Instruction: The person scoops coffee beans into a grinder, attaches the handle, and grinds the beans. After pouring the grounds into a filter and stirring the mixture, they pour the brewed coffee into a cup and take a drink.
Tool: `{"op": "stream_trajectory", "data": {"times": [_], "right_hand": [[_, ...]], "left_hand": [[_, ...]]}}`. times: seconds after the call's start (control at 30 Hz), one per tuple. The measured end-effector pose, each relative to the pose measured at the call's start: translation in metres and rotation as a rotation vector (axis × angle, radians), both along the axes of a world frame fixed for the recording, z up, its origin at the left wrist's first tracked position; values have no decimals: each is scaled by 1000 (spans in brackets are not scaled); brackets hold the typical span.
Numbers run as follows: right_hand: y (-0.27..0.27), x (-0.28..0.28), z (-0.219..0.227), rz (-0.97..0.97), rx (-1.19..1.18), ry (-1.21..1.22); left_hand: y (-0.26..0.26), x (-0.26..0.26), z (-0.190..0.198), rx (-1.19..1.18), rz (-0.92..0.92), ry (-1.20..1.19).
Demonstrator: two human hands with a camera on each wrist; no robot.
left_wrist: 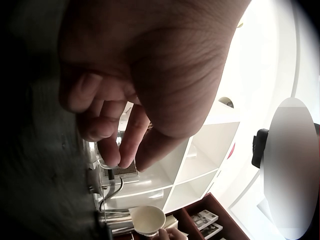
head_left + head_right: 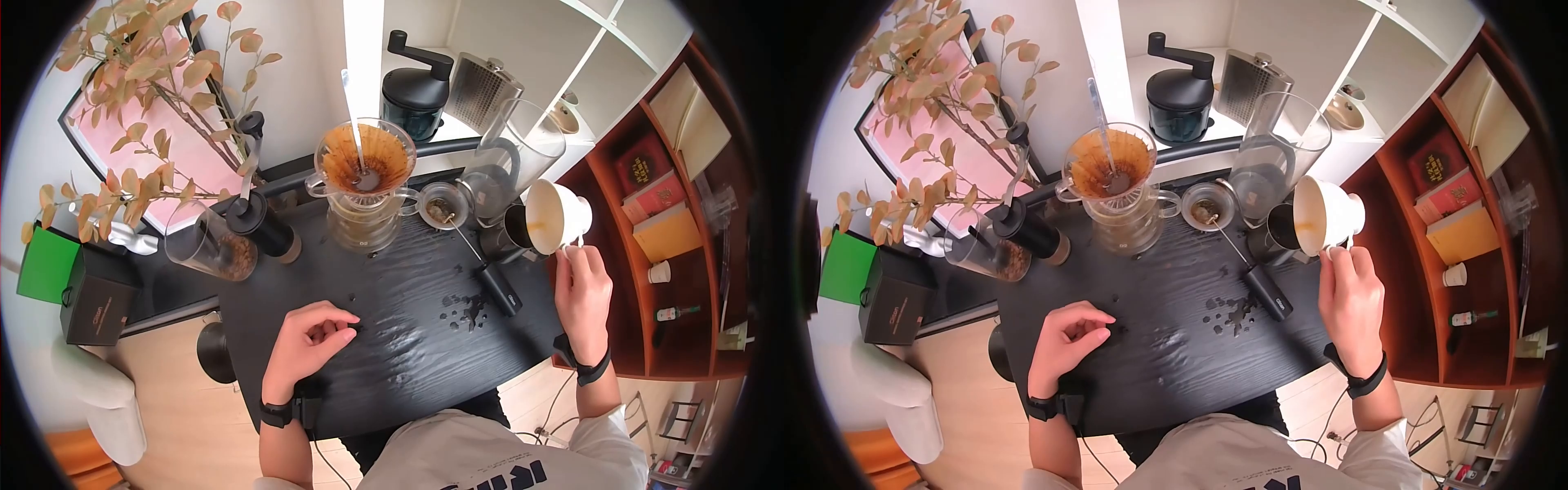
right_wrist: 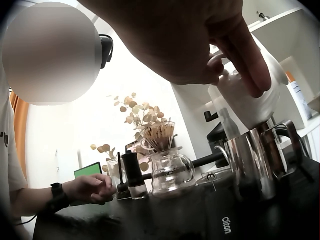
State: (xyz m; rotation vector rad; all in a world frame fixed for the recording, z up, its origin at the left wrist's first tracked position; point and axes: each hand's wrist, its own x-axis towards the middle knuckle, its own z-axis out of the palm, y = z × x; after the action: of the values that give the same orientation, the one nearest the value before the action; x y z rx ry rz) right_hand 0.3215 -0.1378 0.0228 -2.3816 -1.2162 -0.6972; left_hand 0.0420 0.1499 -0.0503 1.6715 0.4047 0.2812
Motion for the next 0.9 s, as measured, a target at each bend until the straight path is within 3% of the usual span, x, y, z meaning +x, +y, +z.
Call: {"op": "stream_trajectory", "data": {"times": [0.27,0.9], "right_hand": [[2,-3,2,-7,-60,-66],[1,-3,-5,-41,85,-21]], "left_hand": [[1,-2,-1,-14,-21,-15],[1,-1,-4,2,0,-44]]}}
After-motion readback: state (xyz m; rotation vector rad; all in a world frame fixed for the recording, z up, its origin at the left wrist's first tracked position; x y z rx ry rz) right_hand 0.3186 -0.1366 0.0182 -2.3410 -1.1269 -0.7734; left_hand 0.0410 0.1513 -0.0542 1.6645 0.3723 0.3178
